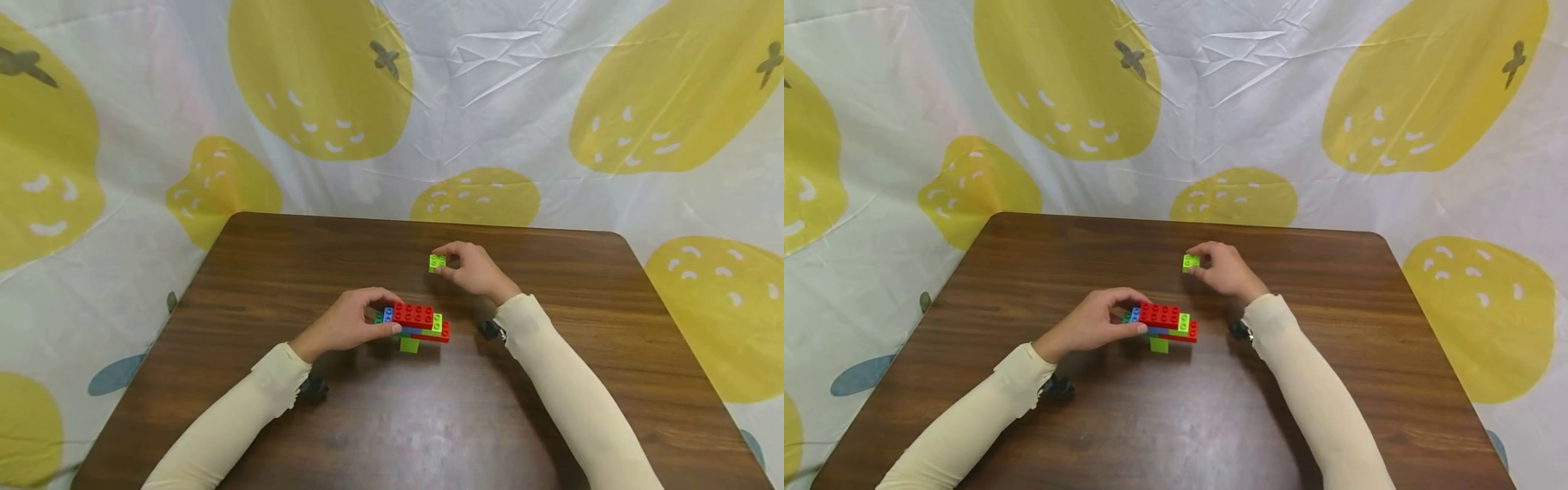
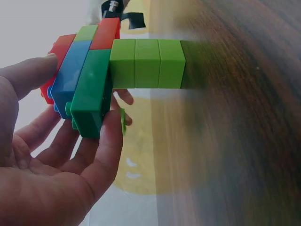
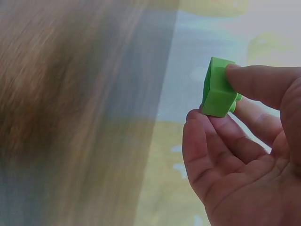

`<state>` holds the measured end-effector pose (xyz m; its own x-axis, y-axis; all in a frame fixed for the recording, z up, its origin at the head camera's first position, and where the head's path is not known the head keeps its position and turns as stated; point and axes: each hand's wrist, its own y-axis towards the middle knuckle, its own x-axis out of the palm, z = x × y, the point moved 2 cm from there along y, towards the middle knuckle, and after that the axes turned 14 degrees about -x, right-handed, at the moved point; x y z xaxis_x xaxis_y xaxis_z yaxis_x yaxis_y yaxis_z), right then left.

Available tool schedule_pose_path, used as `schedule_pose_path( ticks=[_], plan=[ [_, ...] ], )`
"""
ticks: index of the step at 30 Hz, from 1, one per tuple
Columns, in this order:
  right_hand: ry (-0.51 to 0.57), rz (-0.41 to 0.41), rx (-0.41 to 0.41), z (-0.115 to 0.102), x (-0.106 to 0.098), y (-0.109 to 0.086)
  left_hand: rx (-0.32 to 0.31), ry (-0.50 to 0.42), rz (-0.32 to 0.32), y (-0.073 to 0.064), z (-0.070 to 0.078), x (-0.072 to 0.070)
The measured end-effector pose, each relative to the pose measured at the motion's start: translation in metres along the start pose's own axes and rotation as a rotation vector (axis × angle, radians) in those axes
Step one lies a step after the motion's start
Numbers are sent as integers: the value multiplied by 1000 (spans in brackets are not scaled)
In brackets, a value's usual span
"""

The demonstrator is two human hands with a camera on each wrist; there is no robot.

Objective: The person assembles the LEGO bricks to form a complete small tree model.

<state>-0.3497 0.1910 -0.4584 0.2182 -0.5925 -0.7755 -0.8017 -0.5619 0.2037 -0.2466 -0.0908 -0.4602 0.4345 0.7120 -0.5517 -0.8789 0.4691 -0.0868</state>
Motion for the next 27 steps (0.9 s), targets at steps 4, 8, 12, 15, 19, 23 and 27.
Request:
schedule_pose_path(
  ticks=[4,8,12,15,19,23,27],
  plan=[
    [17,20,-37,-14,-3,-7,-2,-27,-2,-1,-2,-1],
    [21,23,-61,-24,-4,-14,-11,-49,-6,-3,-2,-2],
    [8,40,-88,-30,-4,-21,-18,-62,-4,-4,-3,-3],
    [18,63,-124,-37,-4,-26,-17,-72,-6,-5,-4,-3],
    [43,85,-171,-47,-4,-33,-10,-76,-6,-5,-5,-3],
    [60,98,-226,-59,-5,-38,-2,-74,2,-5,-5,-3],
    [81,90,-272,-71,-5,-43,-5,-74,5,-5,-5,-4]
  ],
)
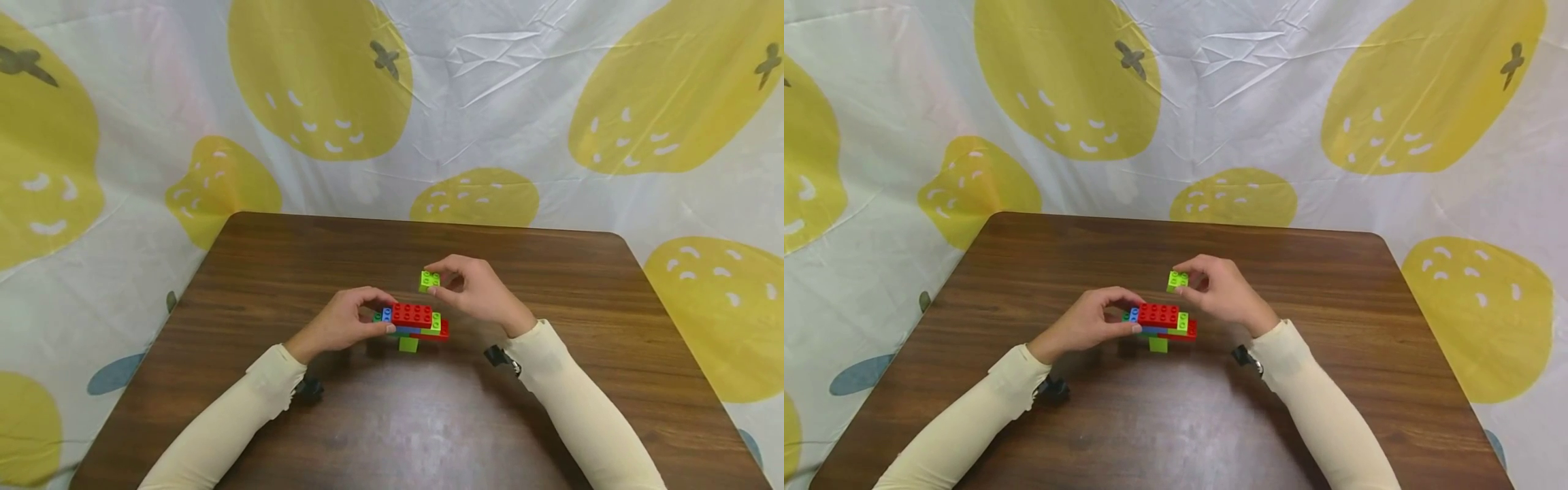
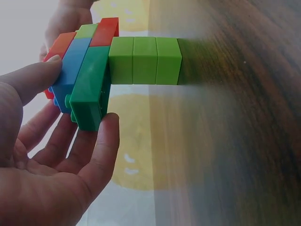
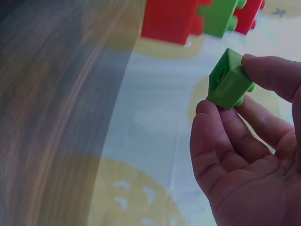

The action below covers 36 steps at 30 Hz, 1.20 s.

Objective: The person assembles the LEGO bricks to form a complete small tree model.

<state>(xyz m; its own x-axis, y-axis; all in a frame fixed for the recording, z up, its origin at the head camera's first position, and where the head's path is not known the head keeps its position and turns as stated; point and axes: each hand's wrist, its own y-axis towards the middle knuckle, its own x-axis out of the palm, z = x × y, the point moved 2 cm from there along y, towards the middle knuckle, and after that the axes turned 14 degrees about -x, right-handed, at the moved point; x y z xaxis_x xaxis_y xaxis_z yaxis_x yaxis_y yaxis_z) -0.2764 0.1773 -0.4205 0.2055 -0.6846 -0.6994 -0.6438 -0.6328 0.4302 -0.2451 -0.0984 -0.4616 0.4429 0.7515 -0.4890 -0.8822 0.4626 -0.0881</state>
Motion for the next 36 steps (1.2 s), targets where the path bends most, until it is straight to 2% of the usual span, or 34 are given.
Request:
schedule_pose_path(
  ticks=[16,28,36],
  plan=[
    [-3,-12,-97,-36,13,-10,-2,5,-7,0,1,-1],
    [-15,-5,-151,-42,26,-11,17,7,-1,-1,0,1],
    [-64,16,-218,-45,29,-12,15,-8,-8,-1,0,1]
  ],
)
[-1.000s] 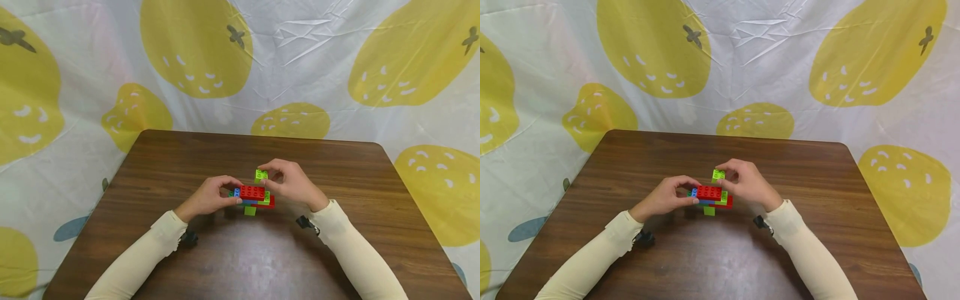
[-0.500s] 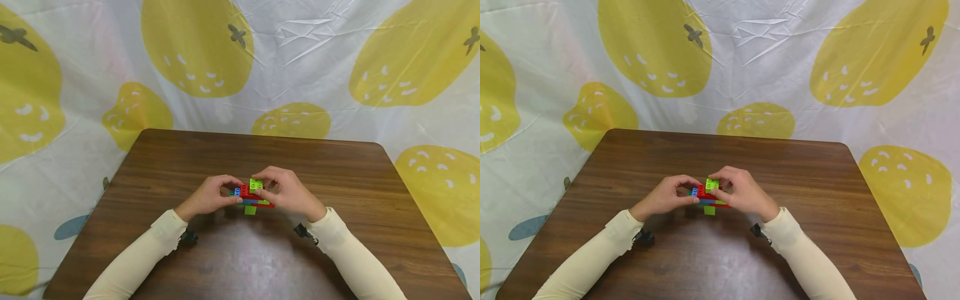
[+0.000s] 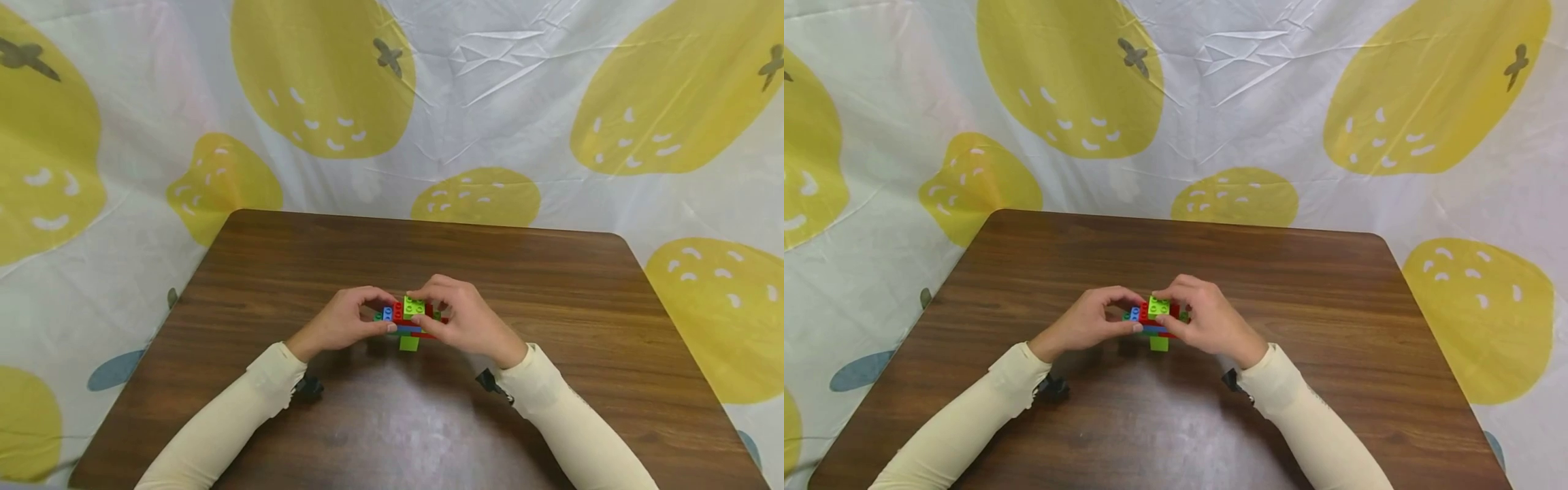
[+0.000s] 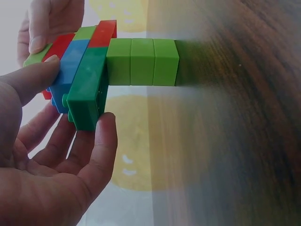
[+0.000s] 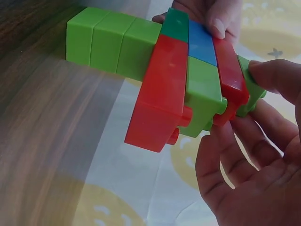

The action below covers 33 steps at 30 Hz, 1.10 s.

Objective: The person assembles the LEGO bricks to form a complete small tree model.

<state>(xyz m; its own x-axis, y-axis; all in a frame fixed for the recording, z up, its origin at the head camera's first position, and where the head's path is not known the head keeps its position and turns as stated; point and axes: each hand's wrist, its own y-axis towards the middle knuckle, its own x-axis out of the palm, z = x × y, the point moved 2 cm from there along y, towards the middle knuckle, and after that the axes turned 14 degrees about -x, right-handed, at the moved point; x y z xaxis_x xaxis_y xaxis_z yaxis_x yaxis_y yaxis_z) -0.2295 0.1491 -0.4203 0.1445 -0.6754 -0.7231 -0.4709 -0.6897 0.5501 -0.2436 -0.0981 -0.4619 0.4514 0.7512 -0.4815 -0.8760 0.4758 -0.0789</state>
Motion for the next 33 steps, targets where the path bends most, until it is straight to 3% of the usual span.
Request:
schedule_pose_path(
  ticks=[6,13,19,25,33],
  plan=[
    [-65,-44,-23,-4,0,4,0,19,7,0,-3,0],
    [-111,-100,33,-4,0,6,18,23,7,-2,-2,0],
    [-88,-99,77,-4,0,2,33,30,3,0,-2,1],
    [-58,-73,68,-2,6,-6,49,31,-3,-1,-1,1],
    [-31,-71,99,5,7,-18,43,47,26,-2,0,2]
  ],
)
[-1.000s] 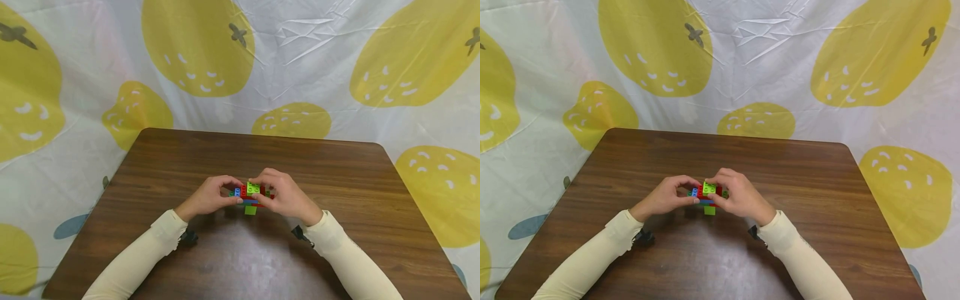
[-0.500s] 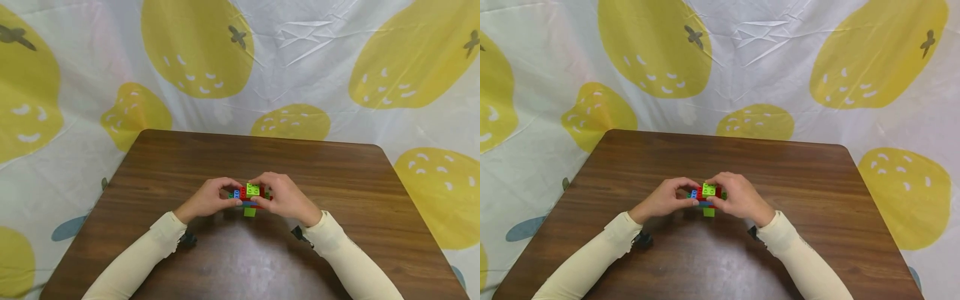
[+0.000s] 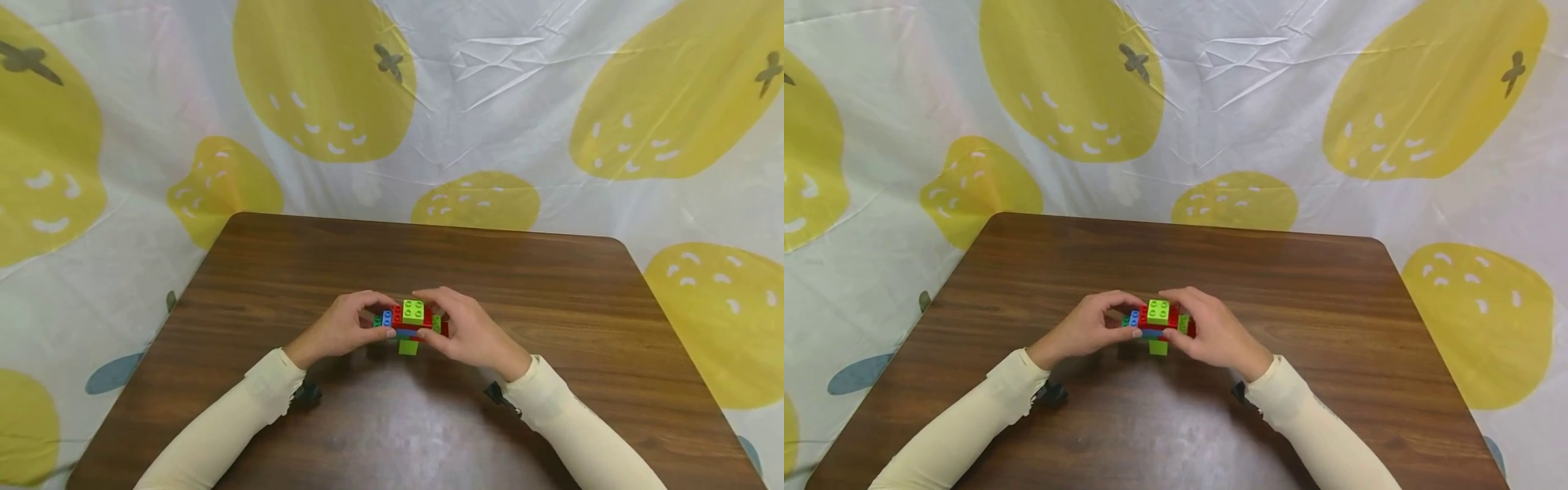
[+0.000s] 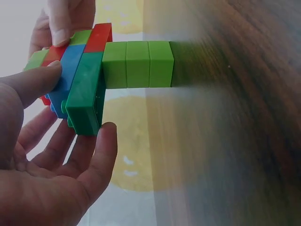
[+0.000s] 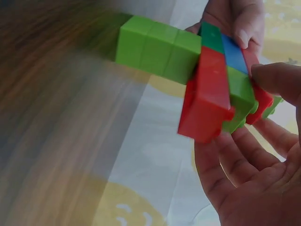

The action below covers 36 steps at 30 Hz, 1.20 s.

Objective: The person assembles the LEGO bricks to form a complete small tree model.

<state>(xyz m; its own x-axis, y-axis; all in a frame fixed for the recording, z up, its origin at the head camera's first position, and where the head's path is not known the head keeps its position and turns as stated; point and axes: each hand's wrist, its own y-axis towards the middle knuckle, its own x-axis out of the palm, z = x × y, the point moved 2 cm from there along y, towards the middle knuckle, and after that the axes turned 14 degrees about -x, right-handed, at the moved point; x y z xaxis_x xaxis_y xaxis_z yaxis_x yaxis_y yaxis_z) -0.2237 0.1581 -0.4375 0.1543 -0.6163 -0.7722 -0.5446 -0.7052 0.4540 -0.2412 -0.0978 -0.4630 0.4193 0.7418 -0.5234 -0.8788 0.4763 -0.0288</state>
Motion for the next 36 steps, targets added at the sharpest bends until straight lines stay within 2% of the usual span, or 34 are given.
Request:
schedule_pose_path(
  ticks=[3,9,13,18,25,31,36],
  plan=[
    [-3,-5,18,4,0,-6,16,-1,7,-2,0,0],
    [-34,1,-4,8,-1,-19,62,10,31,-8,0,-1],
    [-75,-12,-2,10,0,-28,87,30,19,-12,-1,-1],
    [-170,-17,-40,9,4,-36,103,131,16,-17,-5,0],
    [-253,55,-110,8,7,-41,115,268,37,-20,-7,1],
    [-264,75,-126,8,10,-43,150,296,78,-19,-8,4],
    [-218,72,-124,7,9,-41,134,286,64,-17,-10,2]
  ],
)
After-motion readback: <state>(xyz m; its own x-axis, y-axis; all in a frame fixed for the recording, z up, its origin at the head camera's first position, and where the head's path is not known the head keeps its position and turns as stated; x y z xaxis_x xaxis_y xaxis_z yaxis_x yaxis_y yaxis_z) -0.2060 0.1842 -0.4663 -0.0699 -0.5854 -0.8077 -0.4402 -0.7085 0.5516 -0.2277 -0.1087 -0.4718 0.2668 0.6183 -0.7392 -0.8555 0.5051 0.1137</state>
